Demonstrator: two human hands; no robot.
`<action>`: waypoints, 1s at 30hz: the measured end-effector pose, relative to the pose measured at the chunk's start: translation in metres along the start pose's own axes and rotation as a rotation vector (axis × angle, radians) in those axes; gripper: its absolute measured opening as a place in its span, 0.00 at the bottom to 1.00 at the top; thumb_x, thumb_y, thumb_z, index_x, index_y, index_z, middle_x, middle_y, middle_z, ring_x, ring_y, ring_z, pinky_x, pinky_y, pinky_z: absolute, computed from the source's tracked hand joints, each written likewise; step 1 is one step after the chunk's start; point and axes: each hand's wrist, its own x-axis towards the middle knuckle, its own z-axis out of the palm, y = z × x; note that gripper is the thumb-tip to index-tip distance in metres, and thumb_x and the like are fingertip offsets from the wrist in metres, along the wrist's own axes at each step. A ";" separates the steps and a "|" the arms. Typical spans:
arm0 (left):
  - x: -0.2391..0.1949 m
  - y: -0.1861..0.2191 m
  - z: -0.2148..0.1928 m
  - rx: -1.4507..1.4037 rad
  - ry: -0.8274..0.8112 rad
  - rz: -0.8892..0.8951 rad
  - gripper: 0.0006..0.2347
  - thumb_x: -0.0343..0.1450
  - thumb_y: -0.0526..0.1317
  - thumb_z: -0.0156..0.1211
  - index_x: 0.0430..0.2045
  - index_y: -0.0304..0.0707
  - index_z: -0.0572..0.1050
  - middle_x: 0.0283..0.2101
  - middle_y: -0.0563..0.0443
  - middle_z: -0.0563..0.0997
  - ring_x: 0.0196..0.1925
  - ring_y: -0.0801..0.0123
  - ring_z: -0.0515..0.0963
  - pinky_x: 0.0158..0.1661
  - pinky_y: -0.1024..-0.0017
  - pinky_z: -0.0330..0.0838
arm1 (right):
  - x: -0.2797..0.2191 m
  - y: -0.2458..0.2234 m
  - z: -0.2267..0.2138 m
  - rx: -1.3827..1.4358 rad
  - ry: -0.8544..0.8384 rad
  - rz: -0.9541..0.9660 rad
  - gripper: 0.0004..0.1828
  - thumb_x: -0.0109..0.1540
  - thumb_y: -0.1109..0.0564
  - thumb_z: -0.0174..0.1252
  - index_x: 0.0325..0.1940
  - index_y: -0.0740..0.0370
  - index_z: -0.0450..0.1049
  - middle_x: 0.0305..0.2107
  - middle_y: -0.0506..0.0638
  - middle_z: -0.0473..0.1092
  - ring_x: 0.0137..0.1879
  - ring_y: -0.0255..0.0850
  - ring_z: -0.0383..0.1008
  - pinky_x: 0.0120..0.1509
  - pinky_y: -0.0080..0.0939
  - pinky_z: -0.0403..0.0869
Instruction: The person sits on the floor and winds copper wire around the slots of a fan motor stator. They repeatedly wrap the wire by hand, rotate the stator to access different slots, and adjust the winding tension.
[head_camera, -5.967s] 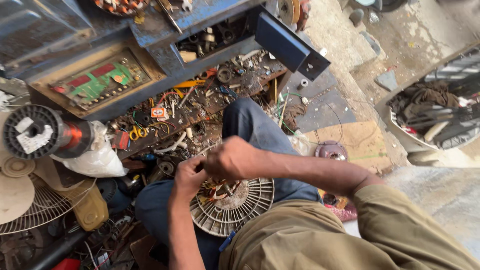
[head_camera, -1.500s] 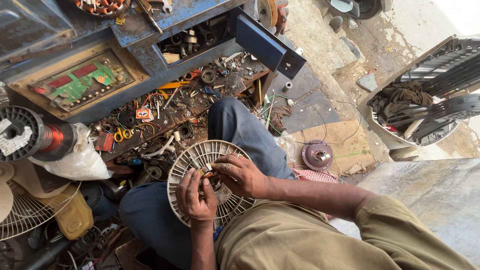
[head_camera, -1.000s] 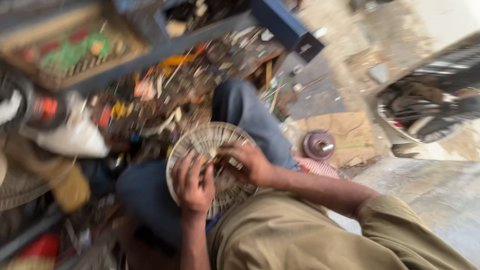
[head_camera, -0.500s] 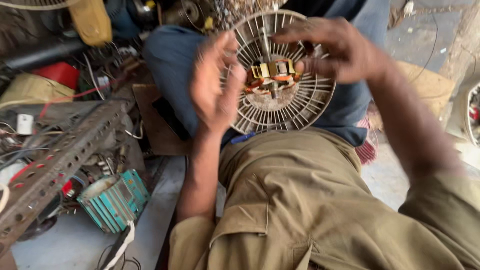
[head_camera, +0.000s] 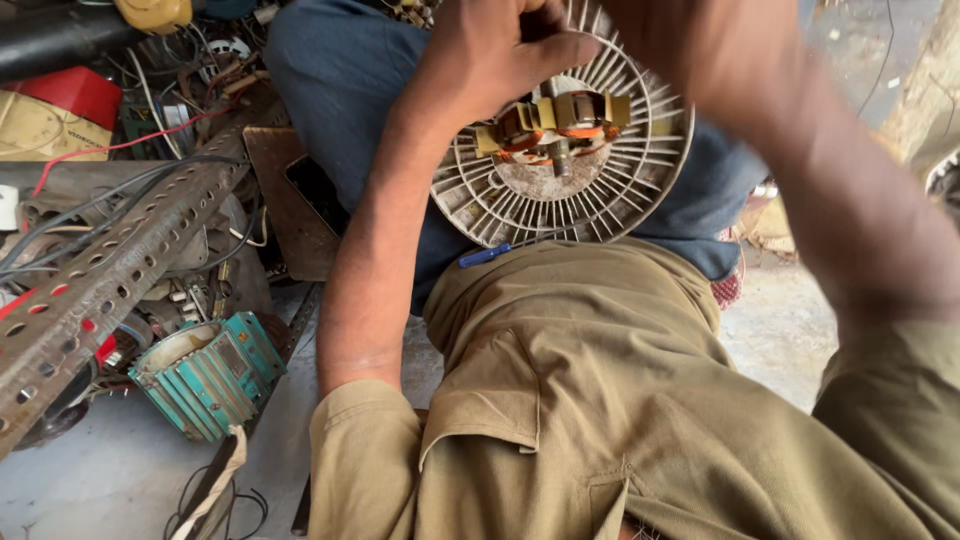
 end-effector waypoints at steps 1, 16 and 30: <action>-0.003 0.005 -0.007 -0.072 -0.046 0.073 0.07 0.76 0.41 0.66 0.34 0.37 0.81 0.33 0.53 0.83 0.33 0.73 0.80 0.36 0.70 0.74 | -0.007 -0.016 -0.009 0.056 0.113 -0.167 0.07 0.67 0.57 0.67 0.43 0.64 0.81 0.24 0.50 0.72 0.26 0.41 0.70 0.25 0.43 0.67; -0.047 0.090 0.012 -0.329 0.474 0.067 0.06 0.69 0.38 0.67 0.33 0.35 0.81 0.55 0.46 0.78 0.48 0.55 0.80 0.47 0.51 0.81 | 0.021 -0.007 -0.010 0.301 0.136 0.091 0.07 0.72 0.55 0.67 0.46 0.61 0.81 0.31 0.51 0.76 0.33 0.43 0.75 0.35 0.43 0.72; -0.071 0.045 0.027 0.524 0.208 0.331 0.05 0.74 0.37 0.64 0.38 0.36 0.82 0.52 0.51 0.76 0.52 0.69 0.78 0.51 0.57 0.77 | -0.013 -0.041 -0.074 0.485 -0.047 -0.255 0.08 0.63 0.62 0.66 0.34 0.72 0.79 0.26 0.56 0.73 0.27 0.44 0.73 0.27 0.44 0.69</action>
